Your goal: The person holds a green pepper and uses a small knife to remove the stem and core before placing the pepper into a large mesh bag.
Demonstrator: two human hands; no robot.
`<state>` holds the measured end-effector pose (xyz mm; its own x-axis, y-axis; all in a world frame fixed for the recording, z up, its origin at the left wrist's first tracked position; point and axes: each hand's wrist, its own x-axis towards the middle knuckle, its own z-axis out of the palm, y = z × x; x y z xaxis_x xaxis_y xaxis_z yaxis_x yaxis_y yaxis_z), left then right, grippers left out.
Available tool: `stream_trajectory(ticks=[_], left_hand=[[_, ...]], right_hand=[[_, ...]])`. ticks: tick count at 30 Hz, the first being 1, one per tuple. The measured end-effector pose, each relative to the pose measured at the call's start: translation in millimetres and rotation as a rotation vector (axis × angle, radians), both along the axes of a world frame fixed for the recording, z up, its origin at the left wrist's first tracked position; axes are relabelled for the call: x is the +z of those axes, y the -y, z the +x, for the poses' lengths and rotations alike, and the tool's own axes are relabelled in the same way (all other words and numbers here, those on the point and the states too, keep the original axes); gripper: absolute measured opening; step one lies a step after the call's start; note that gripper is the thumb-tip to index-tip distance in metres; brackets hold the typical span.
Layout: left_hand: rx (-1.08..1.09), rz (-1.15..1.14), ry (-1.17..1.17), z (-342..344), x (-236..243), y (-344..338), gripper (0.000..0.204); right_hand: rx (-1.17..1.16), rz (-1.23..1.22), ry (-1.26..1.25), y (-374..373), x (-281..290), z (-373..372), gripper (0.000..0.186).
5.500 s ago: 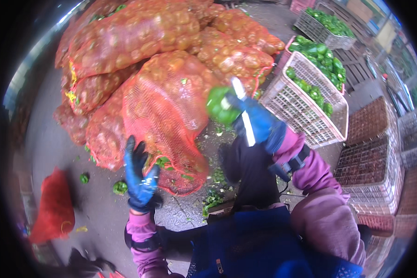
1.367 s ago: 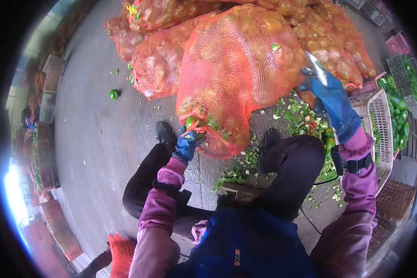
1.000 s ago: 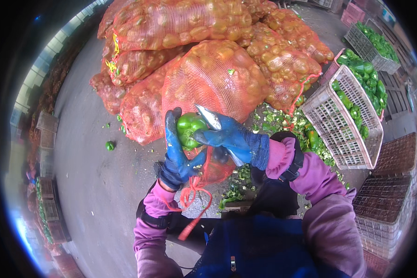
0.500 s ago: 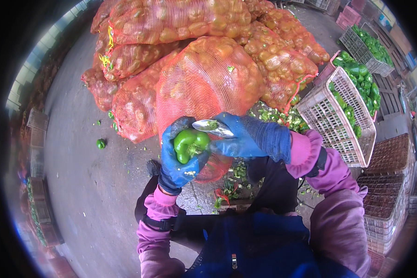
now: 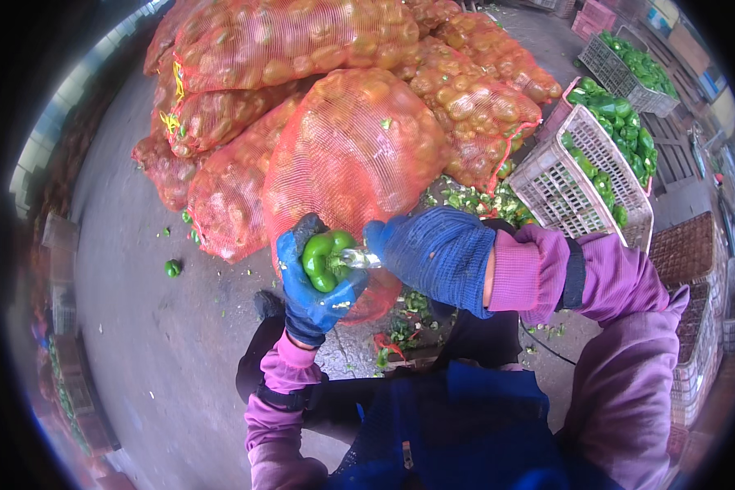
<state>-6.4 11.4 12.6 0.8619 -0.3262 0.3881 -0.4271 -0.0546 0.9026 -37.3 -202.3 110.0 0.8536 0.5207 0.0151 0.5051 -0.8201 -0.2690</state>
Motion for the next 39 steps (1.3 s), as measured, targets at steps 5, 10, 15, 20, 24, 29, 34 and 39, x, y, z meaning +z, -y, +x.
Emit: stream_trajectory(ticks=[5, 10, 15, 20, 24, 29, 34, 39], left_hand=[[-0.215, -0.026, -0.076, 3.6, 7.4, -5.8, 0.069], [-0.123, -0.095, -0.061, 7.0, -3.7, -4.9, 0.069], [-0.133, -0.153, -0.233, 8.4, 14.9, -10.8, 0.067], [-0.163, -0.392, -0.347, 7.8, 10.5, -1.5, 0.060], [-0.436, -0.461, -0.377, -13.1, -30.1, 24.2, 0.061], [-0.508, -0.679, -0.551, 0.5, -13.5, 15.3, 0.064], [-0.414, -0.668, -0.567, 6.4, -15.5, 13.3, 0.072], [-0.237, -0.201, -0.250, 5.3, -26.3, 15.6, 0.075]], right_hand=[[0.045, 0.025, -0.104, 4.0, -26.3, 5.5, 0.018], [-0.037, 0.310, -0.249, -19.0, -60.6, 7.4, 0.027], [-0.132, 0.240, -0.309, -30.1, -49.7, 13.9, 0.033], [-0.169, 0.858, -0.643, -30.8, -70.1, 11.3, 0.029], [-0.522, 1.455, -0.824, -18.9, -11.5, 17.8, 0.023], [-0.536, 0.546, -0.251, 22.0, -44.4, 42.9, 0.023], [-0.573, 0.481, -0.503, 22.6, -56.9, 11.4, 0.039], [-0.470, 1.217, -0.962, -1.8, -43.6, -13.1, 0.044]])
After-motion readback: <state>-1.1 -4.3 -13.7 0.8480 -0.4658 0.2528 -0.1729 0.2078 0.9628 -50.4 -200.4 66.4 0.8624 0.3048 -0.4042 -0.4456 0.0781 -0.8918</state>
